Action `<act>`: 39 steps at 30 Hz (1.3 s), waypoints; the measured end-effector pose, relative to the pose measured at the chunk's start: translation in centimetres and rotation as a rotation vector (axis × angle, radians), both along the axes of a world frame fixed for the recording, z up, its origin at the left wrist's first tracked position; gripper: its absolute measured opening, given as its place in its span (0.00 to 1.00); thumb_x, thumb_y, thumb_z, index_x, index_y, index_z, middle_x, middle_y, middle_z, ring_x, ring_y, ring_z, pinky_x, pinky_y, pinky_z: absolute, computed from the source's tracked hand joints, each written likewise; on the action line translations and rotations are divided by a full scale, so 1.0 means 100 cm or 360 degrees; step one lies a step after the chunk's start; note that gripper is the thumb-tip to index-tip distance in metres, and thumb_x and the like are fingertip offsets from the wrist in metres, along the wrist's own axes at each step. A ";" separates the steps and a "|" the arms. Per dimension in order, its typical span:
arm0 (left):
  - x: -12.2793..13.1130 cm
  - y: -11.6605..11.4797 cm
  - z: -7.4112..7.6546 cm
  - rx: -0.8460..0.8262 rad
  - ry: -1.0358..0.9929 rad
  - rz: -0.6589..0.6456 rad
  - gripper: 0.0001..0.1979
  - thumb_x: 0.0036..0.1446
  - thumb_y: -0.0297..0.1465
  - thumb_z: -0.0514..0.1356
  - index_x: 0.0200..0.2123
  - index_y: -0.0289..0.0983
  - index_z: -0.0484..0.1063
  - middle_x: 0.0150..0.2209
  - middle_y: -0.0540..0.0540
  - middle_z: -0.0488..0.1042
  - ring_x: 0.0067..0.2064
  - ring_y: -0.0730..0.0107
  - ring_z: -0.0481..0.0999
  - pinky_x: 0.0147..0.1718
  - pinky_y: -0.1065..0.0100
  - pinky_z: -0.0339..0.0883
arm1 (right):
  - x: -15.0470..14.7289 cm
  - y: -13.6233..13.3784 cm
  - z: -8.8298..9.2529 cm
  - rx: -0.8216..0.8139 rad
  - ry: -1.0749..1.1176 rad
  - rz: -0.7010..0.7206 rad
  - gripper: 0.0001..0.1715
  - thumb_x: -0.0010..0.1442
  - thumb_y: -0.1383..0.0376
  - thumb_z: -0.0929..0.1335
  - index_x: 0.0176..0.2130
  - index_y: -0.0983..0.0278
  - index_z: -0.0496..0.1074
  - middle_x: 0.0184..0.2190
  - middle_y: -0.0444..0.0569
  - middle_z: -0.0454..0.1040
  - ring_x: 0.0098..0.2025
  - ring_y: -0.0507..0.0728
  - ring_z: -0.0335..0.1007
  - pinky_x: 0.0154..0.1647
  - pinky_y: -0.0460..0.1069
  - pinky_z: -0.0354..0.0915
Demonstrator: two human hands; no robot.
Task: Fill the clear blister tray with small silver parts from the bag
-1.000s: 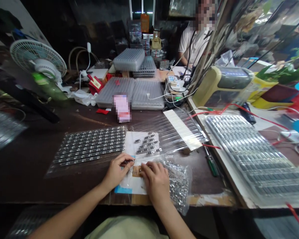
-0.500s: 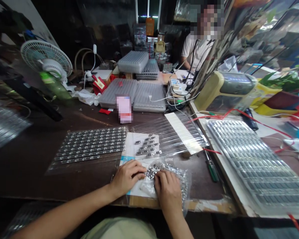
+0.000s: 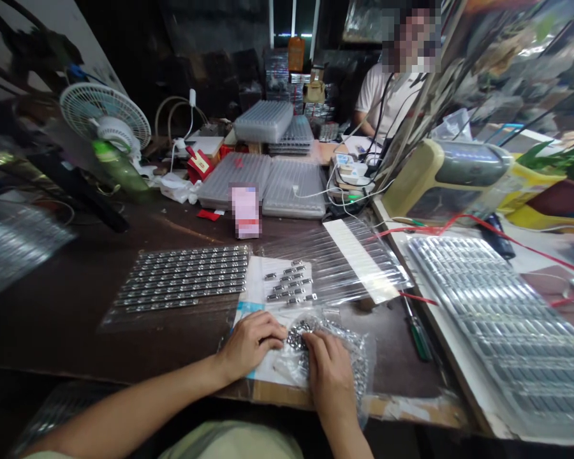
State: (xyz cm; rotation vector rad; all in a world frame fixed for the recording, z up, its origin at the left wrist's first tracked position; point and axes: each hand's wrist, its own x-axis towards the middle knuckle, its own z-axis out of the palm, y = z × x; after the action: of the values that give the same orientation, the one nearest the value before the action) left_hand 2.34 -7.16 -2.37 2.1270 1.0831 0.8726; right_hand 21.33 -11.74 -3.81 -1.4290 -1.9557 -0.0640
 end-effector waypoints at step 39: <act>-0.016 0.105 0.030 0.0172 0.0633 0.0368 0.03 0.54 0.31 0.62 0.29 0.38 0.74 0.33 0.47 0.79 0.39 0.61 0.75 0.42 0.60 0.61 | 0.002 -0.004 0.008 -0.0033 -0.0480 0.0065 0.19 0.64 0.70 0.59 0.50 0.56 0.69 0.45 0.46 0.74 0.45 0.56 0.66 0.43 0.51 0.57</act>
State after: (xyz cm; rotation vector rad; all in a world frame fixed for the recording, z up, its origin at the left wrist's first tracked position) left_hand 0.77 3.39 0.59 2.3609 1.5369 0.6316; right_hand 21.48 -12.15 -2.99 -1.4594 -2.2327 -0.2544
